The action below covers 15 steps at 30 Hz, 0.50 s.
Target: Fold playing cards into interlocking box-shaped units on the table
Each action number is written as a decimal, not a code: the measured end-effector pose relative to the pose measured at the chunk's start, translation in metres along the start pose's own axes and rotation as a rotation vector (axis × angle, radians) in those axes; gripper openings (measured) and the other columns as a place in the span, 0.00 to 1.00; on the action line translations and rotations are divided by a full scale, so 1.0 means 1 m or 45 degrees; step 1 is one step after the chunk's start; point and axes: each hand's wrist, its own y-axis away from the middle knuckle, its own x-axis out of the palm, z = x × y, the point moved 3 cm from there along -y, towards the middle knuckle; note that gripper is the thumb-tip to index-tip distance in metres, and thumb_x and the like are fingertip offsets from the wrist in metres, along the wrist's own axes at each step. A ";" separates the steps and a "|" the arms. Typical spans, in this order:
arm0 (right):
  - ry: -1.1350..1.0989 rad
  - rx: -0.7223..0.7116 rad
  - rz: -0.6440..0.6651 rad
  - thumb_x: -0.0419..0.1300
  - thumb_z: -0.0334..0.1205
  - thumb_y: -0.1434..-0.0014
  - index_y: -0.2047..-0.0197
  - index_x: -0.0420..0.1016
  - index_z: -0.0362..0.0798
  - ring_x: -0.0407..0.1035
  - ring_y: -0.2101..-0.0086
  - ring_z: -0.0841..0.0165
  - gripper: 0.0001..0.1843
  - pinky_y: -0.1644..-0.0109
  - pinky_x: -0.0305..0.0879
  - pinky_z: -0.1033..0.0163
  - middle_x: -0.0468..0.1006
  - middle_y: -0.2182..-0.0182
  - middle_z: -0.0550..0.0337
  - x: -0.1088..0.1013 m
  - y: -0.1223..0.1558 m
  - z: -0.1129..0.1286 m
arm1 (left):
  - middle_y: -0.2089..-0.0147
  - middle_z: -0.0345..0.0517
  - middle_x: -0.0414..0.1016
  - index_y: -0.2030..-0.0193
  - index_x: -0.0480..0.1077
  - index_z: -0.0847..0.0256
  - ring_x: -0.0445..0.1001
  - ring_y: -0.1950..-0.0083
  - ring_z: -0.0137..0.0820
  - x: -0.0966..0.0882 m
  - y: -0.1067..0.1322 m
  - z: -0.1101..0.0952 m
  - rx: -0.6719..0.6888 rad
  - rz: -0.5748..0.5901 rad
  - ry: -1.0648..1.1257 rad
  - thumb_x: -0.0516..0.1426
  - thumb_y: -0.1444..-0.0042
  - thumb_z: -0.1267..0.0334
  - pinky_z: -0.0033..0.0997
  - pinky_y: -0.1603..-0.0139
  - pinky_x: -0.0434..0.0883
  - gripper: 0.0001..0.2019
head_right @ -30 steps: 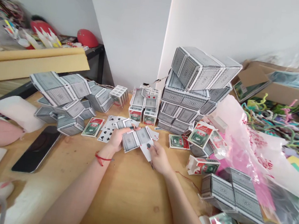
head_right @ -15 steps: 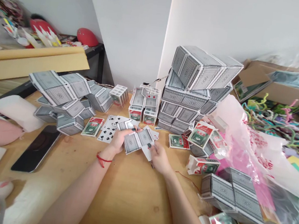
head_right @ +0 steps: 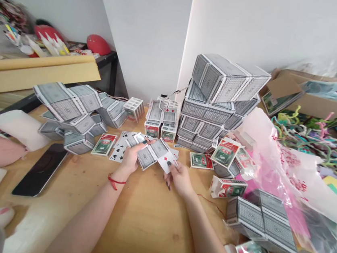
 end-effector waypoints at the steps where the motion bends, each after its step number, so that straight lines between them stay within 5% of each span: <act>1: 0.035 -0.006 -0.020 0.55 0.53 0.49 0.77 0.61 0.46 0.56 0.92 0.78 0.19 0.92 0.50 0.73 0.66 0.89 0.67 0.000 0.000 0.001 | 0.64 0.48 0.77 0.67 0.70 0.64 0.72 0.55 0.42 0.000 0.001 0.000 0.003 0.002 -0.008 0.59 0.58 0.65 0.40 0.54 0.67 0.09; 15: 0.173 -0.013 -0.149 0.52 0.54 0.46 0.81 0.61 0.46 0.51 0.93 0.79 0.21 0.93 0.45 0.74 0.60 0.93 0.69 -0.002 0.002 0.000 | 0.62 0.49 0.77 0.69 0.71 0.64 0.72 0.55 0.43 0.003 0.004 0.007 -0.005 0.029 -0.098 0.60 0.59 0.63 0.40 0.57 0.67 0.10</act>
